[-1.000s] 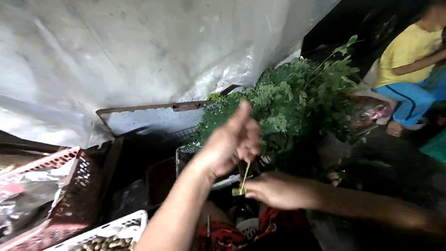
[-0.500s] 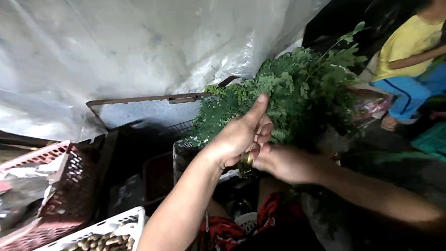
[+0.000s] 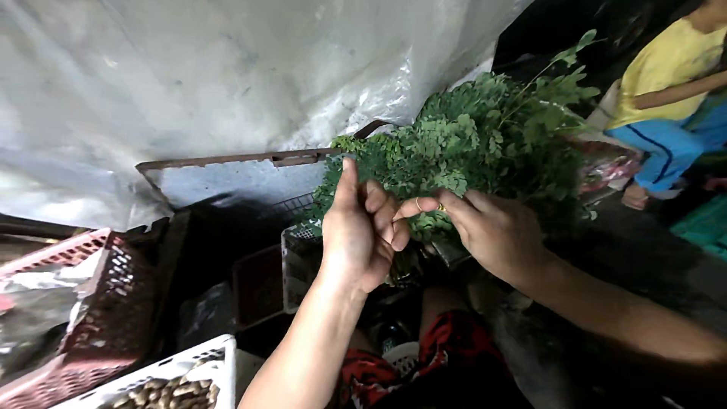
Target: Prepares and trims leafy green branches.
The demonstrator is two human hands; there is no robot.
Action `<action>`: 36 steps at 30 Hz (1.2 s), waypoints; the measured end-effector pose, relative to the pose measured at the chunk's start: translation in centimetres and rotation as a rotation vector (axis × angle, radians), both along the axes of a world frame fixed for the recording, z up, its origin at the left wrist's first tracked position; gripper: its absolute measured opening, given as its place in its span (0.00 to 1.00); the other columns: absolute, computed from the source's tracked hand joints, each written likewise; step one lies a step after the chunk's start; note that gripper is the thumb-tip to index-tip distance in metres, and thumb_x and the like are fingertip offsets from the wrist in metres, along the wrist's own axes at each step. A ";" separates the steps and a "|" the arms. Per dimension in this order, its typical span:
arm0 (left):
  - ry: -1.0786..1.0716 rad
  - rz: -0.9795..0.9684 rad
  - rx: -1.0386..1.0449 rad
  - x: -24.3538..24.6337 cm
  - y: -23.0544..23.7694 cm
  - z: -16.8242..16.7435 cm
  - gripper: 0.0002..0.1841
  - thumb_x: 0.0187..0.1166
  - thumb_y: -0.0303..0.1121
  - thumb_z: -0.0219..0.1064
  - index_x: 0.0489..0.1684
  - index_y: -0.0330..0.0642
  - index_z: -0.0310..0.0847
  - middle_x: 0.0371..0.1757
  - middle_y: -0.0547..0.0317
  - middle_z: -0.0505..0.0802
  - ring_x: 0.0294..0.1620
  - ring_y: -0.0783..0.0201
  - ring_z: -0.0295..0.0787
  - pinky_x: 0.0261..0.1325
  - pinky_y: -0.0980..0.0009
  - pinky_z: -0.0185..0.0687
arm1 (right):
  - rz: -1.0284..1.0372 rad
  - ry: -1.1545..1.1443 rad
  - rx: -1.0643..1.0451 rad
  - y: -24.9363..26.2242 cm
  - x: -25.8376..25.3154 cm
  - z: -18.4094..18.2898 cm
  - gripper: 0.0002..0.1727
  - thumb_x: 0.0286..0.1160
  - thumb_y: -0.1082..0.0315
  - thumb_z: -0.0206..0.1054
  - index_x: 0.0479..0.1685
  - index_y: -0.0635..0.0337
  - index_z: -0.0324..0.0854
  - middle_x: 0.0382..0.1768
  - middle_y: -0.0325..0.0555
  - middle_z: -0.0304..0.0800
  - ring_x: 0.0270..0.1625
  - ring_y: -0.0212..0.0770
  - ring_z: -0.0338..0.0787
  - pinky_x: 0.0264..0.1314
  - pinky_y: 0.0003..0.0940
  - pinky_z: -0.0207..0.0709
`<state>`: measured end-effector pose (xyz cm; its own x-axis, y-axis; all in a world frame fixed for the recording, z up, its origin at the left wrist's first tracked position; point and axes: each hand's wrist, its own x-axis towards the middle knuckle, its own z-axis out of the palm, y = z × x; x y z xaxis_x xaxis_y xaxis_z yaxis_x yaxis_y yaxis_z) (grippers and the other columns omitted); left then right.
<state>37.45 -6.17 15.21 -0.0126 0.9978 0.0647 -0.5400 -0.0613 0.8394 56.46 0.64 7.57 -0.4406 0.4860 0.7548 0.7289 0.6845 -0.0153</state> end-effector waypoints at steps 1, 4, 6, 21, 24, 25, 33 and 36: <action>0.066 0.041 0.023 0.2 0.1 -0.2 0.37 0.88 0.69 0.33 0.14 0.53 0.63 0.11 0.68 0.68 0.11 0.70 0.68 0.17 0.75 0.72 | -0.003 -0.031 0.012 0.1 -0.2 -0.1 0.21 0.85 0.68 0.62 0.75 0.46 0.82 0.27 0.53 0.80 0.21 0.54 0.82 0.17 0.47 0.72; 0.398 0.100 0.210 0.6 0.6 -1.6 0.36 0.91 0.64 0.30 0.20 0.49 0.66 0.15 0.63 0.74 0.13 0.67 0.72 0.19 0.73 0.74 | 0.013 -0.122 0.024 0.1 -0.9 -0.6 0.24 0.81 0.71 0.64 0.76 0.45 0.83 0.27 0.54 0.80 0.21 0.55 0.82 0.18 0.46 0.73; 0.553 0.067 0.290 0.5 0.8 -1.8 0.36 0.93 0.61 0.30 0.20 0.46 0.68 0.18 0.59 0.79 0.15 0.66 0.73 0.19 0.73 0.73 | 0.030 -0.156 0.020 0.0 -1.1 -0.9 0.21 0.81 0.71 0.64 0.72 0.47 0.84 0.28 0.54 0.80 0.21 0.55 0.82 0.18 0.46 0.72; 0.217 -0.385 -0.331 -3.8 4.8 -0.4 0.37 0.82 0.75 0.33 0.19 0.53 0.65 0.13 0.68 0.69 0.10 0.72 0.68 0.11 0.78 0.64 | 0.191 -0.169 -0.132 -1.6 0.2 -1.0 0.17 0.87 0.64 0.61 0.69 0.44 0.87 0.25 0.50 0.82 0.21 0.51 0.85 0.18 0.44 0.76; 0.237 -0.394 -0.325 -4.0 4.5 -0.5 0.36 0.84 0.73 0.35 0.20 0.53 0.66 0.14 0.68 0.70 0.10 0.73 0.67 0.10 0.80 0.63 | 0.167 -0.169 -0.136 -2.1 0.2 -1.1 0.17 0.86 0.64 0.62 0.69 0.44 0.87 0.27 0.51 0.83 0.22 0.52 0.85 0.18 0.44 0.76; 0.240 -0.391 -0.325 -4.1 4.4 -0.4 0.36 0.83 0.74 0.36 0.20 0.53 0.66 0.14 0.68 0.70 0.10 0.73 0.68 0.11 0.79 0.63 | 0.167 -0.176 -0.135 -2.2 0.2 -1.1 0.17 0.86 0.64 0.62 0.69 0.44 0.86 0.27 0.51 0.83 0.21 0.52 0.85 0.17 0.44 0.75; 0.702 -0.499 -0.246 -1.4 4.7 -0.5 0.36 0.87 0.70 0.32 0.20 0.50 0.64 0.13 0.67 0.67 0.09 0.72 0.62 0.11 0.78 0.57 | 0.345 -0.318 -0.226 -2.3 0.0 -1.3 0.15 0.90 0.57 0.58 0.63 0.43 0.88 0.26 0.46 0.85 0.21 0.48 0.87 0.17 0.43 0.78; 1.131 -0.562 0.058 0.4 3.9 0.8 0.34 0.93 0.61 0.38 0.28 0.44 0.76 0.19 0.64 0.76 0.18 0.71 0.72 0.22 0.73 0.69 | 0.503 -0.252 -0.404 -2.1 0.1 -0.9 0.18 0.92 0.51 0.54 0.54 0.47 0.89 0.33 0.39 0.91 0.32 0.39 0.92 0.30 0.40 0.85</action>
<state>37.84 -2.23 15.97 0.5020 0.8429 -0.1937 0.5123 -0.1093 0.8519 56.58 -1.46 6.63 -0.8243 0.3978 0.4030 0.3387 0.9167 -0.2120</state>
